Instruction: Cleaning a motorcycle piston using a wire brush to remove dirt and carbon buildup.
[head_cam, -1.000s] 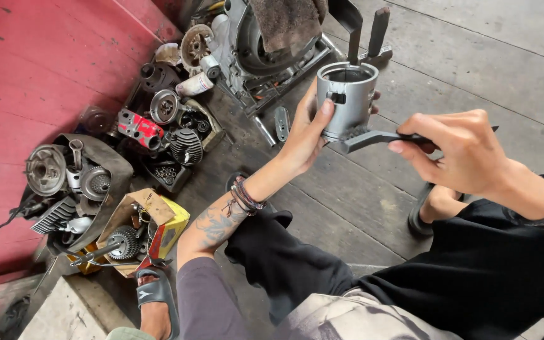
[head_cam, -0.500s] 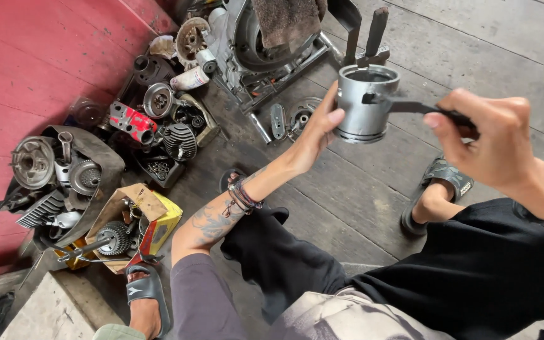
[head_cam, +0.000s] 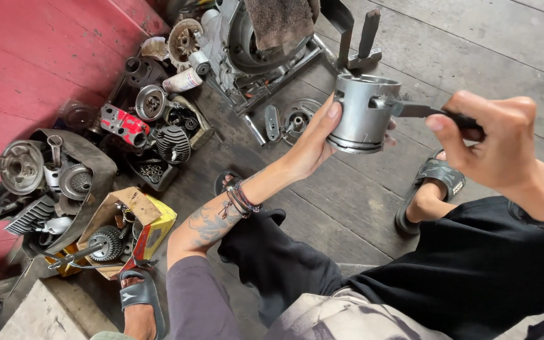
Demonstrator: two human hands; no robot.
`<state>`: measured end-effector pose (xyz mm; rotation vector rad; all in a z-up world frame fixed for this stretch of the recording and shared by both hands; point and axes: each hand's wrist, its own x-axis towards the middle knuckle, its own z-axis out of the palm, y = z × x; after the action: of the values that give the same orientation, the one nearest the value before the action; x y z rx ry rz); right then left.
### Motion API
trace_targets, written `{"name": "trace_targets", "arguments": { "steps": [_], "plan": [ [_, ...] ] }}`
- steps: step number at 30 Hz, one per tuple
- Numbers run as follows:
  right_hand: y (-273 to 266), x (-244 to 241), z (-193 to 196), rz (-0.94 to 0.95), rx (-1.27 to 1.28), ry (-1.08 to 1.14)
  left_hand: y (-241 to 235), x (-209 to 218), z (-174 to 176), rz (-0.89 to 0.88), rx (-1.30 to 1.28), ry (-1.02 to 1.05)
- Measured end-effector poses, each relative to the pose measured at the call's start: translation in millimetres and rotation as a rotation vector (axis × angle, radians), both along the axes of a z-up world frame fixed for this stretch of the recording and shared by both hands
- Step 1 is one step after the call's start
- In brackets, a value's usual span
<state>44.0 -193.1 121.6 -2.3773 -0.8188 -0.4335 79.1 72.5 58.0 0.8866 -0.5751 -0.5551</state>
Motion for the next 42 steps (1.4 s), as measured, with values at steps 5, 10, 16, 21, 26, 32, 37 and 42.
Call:
{"name": "trace_targets", "arguments": {
  "steps": [5, 10, 16, 21, 26, 32, 37, 42],
  "plan": [
    [18, -6, 6, 0.103, -0.012, 0.032, 4, 8, -24, 0.142, -0.038, 0.105],
    [18, -6, 11, 0.117, -0.034, 0.005, -3, -2, -12, 0.294, 0.235, -0.254],
    [10, 4, -3, 0.13, -0.15, -0.063, -2, 1, -10, 0.386, 0.275, -0.268],
    [-1, 5, 2, 0.065, -0.178, 0.0, 1, 2, -9, 0.277, 0.085, -0.18],
    [3, -1, -1, 0.095, -0.177, 0.011, -4, 3, -10, 0.405, 0.237, -0.321],
    [-2, 10, -7, 0.036, -0.264, 0.006, -1, 8, 6, 0.487, 0.183, -0.281],
    [11, 13, -2, 0.091, -0.1, 0.216, -7, 4, 1, 0.416, 0.222, -0.256],
    [16, 7, 0, 0.059, -0.041, 0.186, -12, 3, 5, 0.506, 0.232, -0.342]
  ]
}}
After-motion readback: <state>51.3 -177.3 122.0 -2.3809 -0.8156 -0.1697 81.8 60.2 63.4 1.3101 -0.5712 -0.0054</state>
